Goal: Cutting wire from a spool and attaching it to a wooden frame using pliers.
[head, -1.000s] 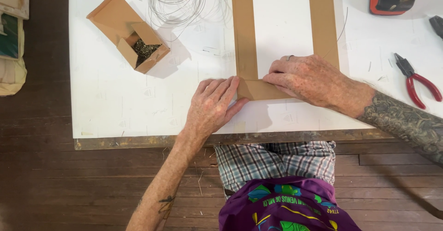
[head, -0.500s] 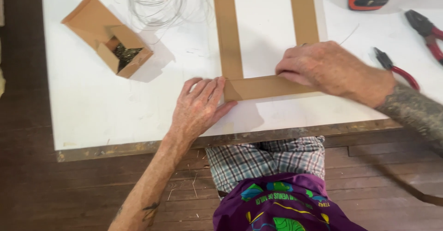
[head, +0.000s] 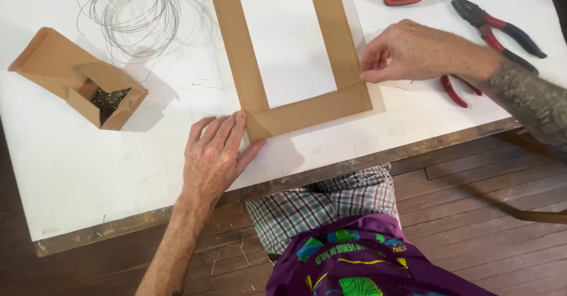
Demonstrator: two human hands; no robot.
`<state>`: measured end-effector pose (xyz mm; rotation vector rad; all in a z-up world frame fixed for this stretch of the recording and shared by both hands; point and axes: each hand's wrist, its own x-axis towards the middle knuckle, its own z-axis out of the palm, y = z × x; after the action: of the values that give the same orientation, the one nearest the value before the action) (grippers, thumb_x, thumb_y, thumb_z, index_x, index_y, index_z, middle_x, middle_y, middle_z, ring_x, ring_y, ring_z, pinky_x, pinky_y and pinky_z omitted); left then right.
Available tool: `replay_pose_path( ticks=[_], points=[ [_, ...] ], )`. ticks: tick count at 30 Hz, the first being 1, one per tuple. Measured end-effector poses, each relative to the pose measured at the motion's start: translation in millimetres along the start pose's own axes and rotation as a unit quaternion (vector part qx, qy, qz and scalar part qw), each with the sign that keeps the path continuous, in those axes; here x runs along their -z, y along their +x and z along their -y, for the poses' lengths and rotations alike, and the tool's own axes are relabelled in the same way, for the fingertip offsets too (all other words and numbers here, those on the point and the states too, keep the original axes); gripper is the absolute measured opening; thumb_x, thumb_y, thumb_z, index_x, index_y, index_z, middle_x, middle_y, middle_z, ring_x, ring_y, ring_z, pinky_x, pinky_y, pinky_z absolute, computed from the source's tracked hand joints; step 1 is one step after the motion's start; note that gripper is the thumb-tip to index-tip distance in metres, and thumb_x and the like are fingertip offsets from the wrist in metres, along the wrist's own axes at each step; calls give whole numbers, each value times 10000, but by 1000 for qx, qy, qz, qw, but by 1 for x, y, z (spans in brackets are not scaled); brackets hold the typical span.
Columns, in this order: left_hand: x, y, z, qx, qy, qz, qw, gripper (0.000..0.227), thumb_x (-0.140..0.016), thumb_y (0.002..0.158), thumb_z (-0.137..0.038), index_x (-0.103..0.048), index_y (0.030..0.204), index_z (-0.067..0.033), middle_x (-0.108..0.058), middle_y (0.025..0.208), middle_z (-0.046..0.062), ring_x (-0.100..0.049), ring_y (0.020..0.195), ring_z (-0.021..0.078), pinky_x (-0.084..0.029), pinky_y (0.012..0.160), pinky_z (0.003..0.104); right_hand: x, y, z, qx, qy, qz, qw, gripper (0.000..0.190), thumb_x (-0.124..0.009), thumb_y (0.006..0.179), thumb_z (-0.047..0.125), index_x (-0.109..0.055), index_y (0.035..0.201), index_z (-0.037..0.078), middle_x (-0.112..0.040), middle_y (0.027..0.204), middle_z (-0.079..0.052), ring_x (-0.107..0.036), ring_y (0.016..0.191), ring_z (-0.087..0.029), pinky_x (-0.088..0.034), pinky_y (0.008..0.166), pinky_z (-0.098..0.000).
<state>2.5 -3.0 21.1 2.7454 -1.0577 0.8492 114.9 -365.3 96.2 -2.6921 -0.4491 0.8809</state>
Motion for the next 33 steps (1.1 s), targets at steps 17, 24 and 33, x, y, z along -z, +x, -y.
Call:
replay_pose_path(
  ticks=[17, 24, 33],
  points=[
    [-3, -2, 0, 7, -2, -1, 1000, 527, -828, 958, -459, -688, 1196, -9, -758, 1106, 65, -705, 957, 196, -538, 929, 374, 10, 10, 8, -117, 41, 66, 990, 225, -787, 848, 320, -857, 919, 118, -764, 881, 0, -635, 826, -152, -483, 780, -302],
    [-3, -2, 0, 9, -12, -6, 1000, 527, -833, 956, -448, -685, 1193, -2, -757, 1120, 66, -707, 954, 210, -541, 926, 380, 10, 9, 8, -104, 34, 63, 992, 215, -777, 864, 298, -871, 901, 108, -788, 887, 2, -660, 831, -147, -492, 782, -301],
    [0, -3, 0, 18, -24, -4, 1000, 518, -843, 953, -431, -693, 1186, 6, -761, 1116, 85, -712, 962, 209, -540, 930, 378, 5, 17, -1, -78, 36, 59, 995, 215, -778, 857, 255, -863, 828, 59, -692, 726, -21, -546, 686, -155, -421, 672, -294]
  ],
)
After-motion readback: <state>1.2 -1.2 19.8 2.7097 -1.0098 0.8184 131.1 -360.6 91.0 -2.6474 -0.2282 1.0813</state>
